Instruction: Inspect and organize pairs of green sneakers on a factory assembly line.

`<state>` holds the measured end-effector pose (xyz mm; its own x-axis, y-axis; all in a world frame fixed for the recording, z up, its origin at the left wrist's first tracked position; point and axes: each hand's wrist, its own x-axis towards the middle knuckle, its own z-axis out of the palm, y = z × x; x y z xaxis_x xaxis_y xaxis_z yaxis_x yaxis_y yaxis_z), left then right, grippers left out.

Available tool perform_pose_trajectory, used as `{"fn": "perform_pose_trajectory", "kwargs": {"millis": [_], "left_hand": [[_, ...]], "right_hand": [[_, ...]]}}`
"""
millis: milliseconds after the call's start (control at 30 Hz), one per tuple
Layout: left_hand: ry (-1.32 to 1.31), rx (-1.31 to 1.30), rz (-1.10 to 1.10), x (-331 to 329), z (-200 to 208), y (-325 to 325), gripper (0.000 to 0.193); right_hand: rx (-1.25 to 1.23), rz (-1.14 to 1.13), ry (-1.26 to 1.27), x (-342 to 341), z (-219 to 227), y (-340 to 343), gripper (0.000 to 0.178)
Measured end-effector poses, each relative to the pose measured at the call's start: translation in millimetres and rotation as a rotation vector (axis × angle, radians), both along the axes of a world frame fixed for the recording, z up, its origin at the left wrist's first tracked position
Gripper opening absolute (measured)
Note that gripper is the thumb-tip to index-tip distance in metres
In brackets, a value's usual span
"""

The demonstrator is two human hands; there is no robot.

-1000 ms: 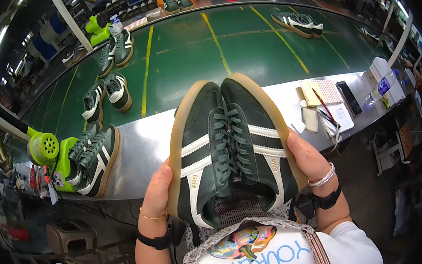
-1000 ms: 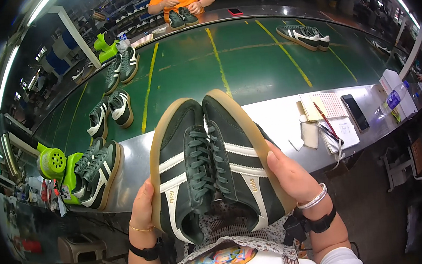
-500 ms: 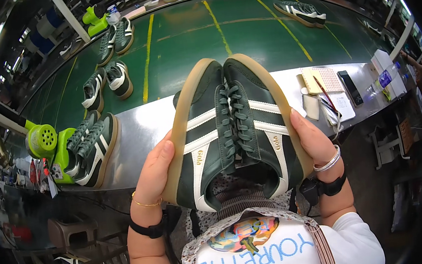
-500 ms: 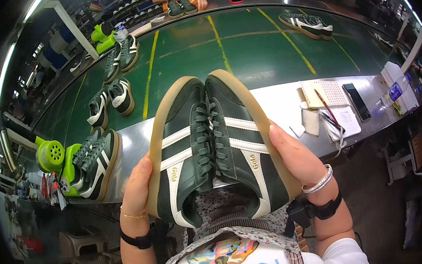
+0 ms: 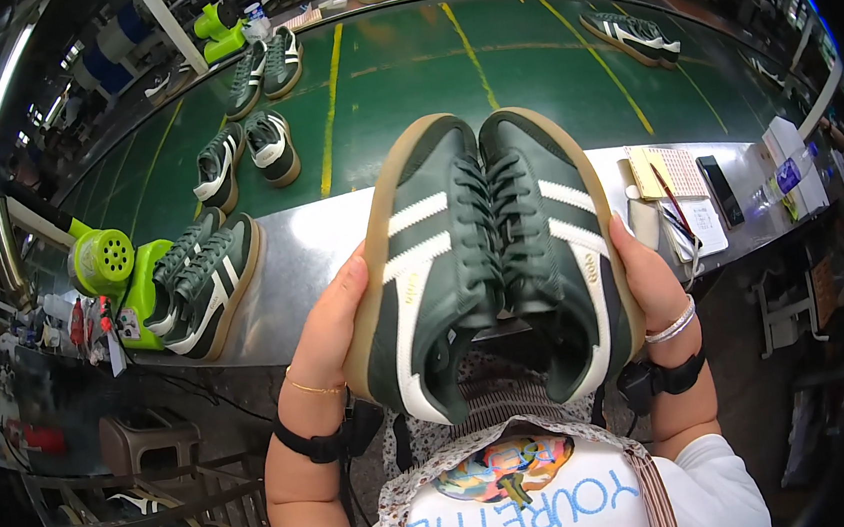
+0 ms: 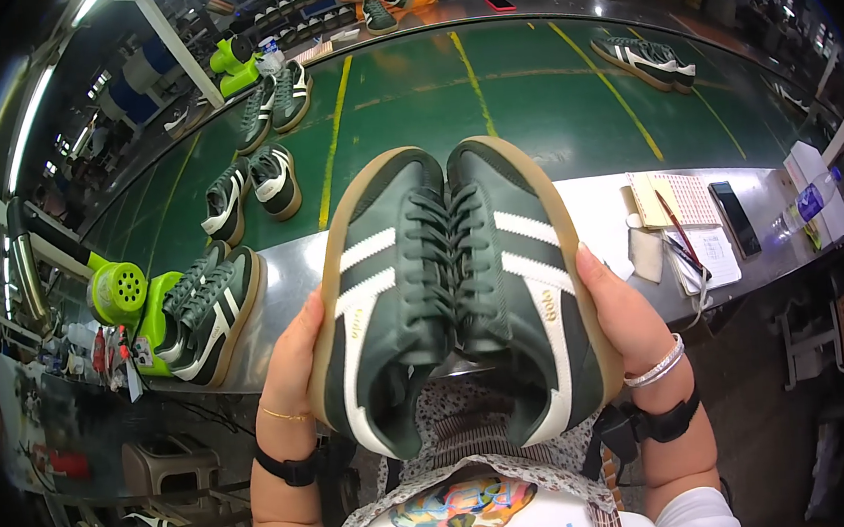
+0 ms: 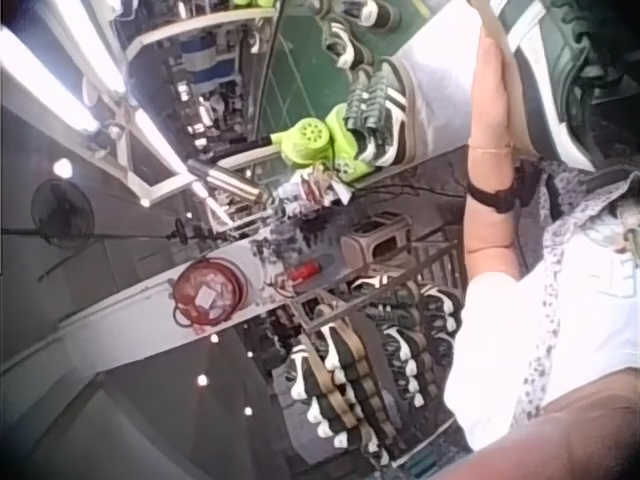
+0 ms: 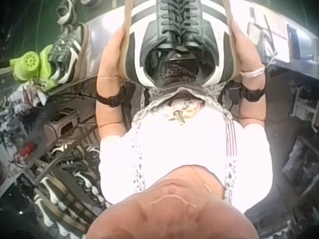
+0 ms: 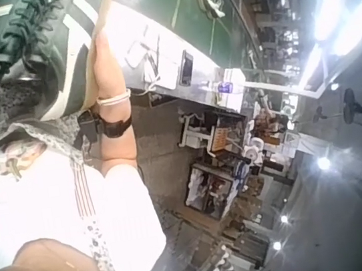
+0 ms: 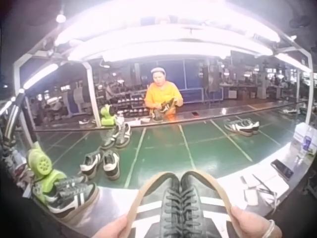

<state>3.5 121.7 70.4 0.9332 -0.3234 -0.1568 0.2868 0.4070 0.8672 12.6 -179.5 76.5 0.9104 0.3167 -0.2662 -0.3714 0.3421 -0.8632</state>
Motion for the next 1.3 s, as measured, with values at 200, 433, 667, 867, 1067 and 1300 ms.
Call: {"fn": "perform_pose_trajectory", "kwargs": {"millis": [200,433,667,867,1067,1300], "left_hand": [[0.149,-0.628,-0.016,21.5,-9.7,-26.5,0.048],[0.100,-0.757,0.025,35.8,-7.0,-48.9,0.042],[0.157,-0.755,0.132,37.7,-16.8,-53.9,0.039],[0.076,-0.683,0.243,28.8,-3.2,-46.0,0.044],[-0.099,-0.487,0.537,10.5,5.8,-29.3,0.036],[-0.189,-0.326,0.677,1.8,12.8,-32.4,0.021]], "right_hand": [[0.762,0.020,0.188,19.6,0.4,32.7,0.054],[0.735,-0.054,0.083,36.8,-0.5,55.9,0.041],[0.950,0.158,-0.029,44.8,-22.5,53.7,0.062],[0.819,-0.198,0.067,37.6,-9.9,47.5,0.053],[0.583,-0.408,-0.152,18.3,-7.9,28.3,0.036],[0.370,-0.567,-0.319,6.3,3.8,41.0,0.027]]}}
